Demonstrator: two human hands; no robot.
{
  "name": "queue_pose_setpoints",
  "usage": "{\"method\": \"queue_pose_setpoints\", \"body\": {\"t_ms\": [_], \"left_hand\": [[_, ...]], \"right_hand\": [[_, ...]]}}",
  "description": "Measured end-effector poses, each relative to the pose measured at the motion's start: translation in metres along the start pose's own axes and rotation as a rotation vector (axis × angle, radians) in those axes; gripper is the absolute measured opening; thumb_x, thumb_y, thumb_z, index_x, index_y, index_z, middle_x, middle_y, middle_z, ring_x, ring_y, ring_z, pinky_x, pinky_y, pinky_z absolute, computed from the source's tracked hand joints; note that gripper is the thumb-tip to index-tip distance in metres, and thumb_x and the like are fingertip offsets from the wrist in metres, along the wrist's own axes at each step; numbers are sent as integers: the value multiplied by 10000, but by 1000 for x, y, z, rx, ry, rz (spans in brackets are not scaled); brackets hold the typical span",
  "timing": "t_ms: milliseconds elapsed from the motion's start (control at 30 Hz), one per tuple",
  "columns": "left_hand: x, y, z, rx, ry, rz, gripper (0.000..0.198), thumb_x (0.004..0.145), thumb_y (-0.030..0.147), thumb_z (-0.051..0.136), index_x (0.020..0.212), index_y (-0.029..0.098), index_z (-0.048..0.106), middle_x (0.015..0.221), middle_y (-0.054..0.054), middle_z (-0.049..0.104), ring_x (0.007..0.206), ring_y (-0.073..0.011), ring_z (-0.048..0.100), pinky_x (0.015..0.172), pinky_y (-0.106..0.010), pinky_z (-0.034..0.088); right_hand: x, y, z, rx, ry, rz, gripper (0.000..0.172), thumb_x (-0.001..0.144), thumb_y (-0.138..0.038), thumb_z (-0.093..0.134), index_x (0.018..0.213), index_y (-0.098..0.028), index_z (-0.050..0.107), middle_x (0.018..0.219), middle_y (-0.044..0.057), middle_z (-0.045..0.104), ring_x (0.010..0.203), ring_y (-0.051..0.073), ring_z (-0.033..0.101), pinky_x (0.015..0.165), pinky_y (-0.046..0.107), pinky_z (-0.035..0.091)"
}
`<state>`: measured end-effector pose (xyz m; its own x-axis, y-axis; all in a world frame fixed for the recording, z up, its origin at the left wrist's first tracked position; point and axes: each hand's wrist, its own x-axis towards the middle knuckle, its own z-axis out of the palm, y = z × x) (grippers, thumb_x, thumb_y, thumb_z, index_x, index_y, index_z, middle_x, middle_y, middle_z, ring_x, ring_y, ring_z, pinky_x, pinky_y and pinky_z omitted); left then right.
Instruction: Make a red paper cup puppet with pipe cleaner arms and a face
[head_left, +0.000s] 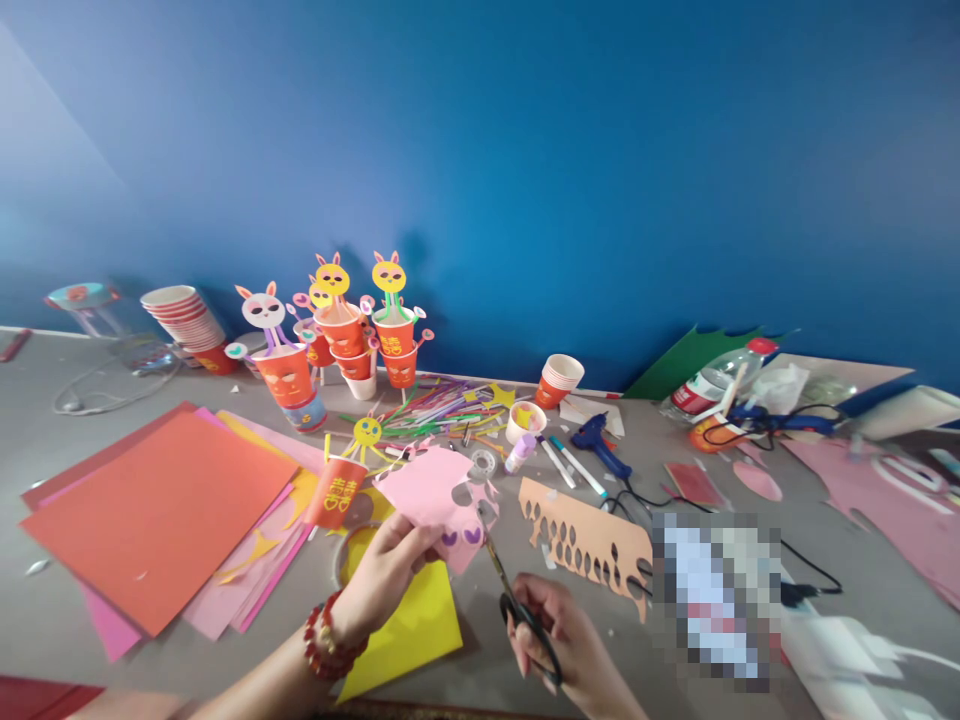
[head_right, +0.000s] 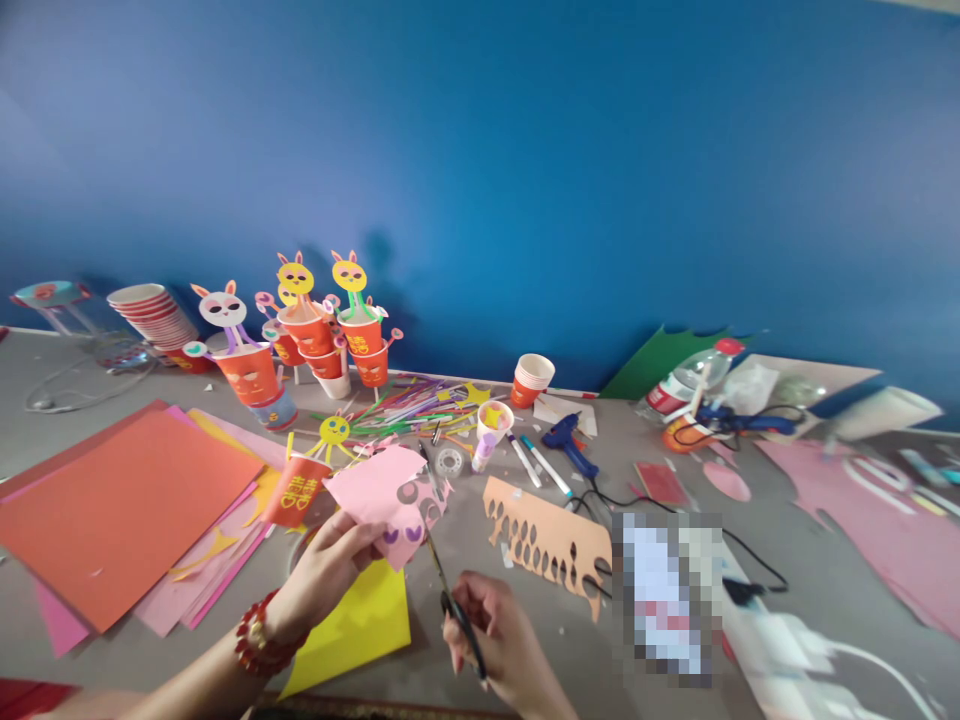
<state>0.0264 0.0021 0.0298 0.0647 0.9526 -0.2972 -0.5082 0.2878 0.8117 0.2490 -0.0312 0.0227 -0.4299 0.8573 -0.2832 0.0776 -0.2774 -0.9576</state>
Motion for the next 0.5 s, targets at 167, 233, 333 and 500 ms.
{"method": "queue_pose_setpoints", "body": {"t_ms": [167, 233, 333, 500], "left_hand": [[-1, 1, 0, 5, 10, 5, 341, 627, 459, 886, 752, 167, 760, 708, -38, 708, 655, -149, 626, 655, -258, 543], [-1, 1, 0, 9, 7, 5, 344, 631, 465, 883, 749, 167, 758, 704, -41, 705, 659, -153, 625, 658, -261, 539], [-1, 1, 0, 25, -3, 7, 356, 641, 485, 873, 747, 166, 755, 720, -51, 709, 675, -162, 628, 672, -274, 541], [0, 0, -2, 10, -23, 4, 342, 649, 470, 878, 768, 171, 764, 722, -36, 706, 670, -147, 625, 667, -260, 543]], "right_hand": [[0, -1, 0, -19, 6, -3, 678, 628, -853, 677, 682, -213, 462, 488, -40, 547, 383, 69, 422, 391, 182, 292], [0, -2, 0, -19, 10, 3, 670, 636, -852, 667, 675, -215, 461, 482, -43, 543, 375, 66, 406, 387, 187, 284], [1, -4, 0, -21, 17, -6, 650, 644, -830, 674, 658, -219, 454, 481, -49, 535, 377, 66, 408, 396, 194, 290], [1, -5, 1, -10, 23, 10, 601, 665, -779, 681, 660, -225, 447, 479, -58, 521, 353, 57, 363, 376, 198, 271]]}}
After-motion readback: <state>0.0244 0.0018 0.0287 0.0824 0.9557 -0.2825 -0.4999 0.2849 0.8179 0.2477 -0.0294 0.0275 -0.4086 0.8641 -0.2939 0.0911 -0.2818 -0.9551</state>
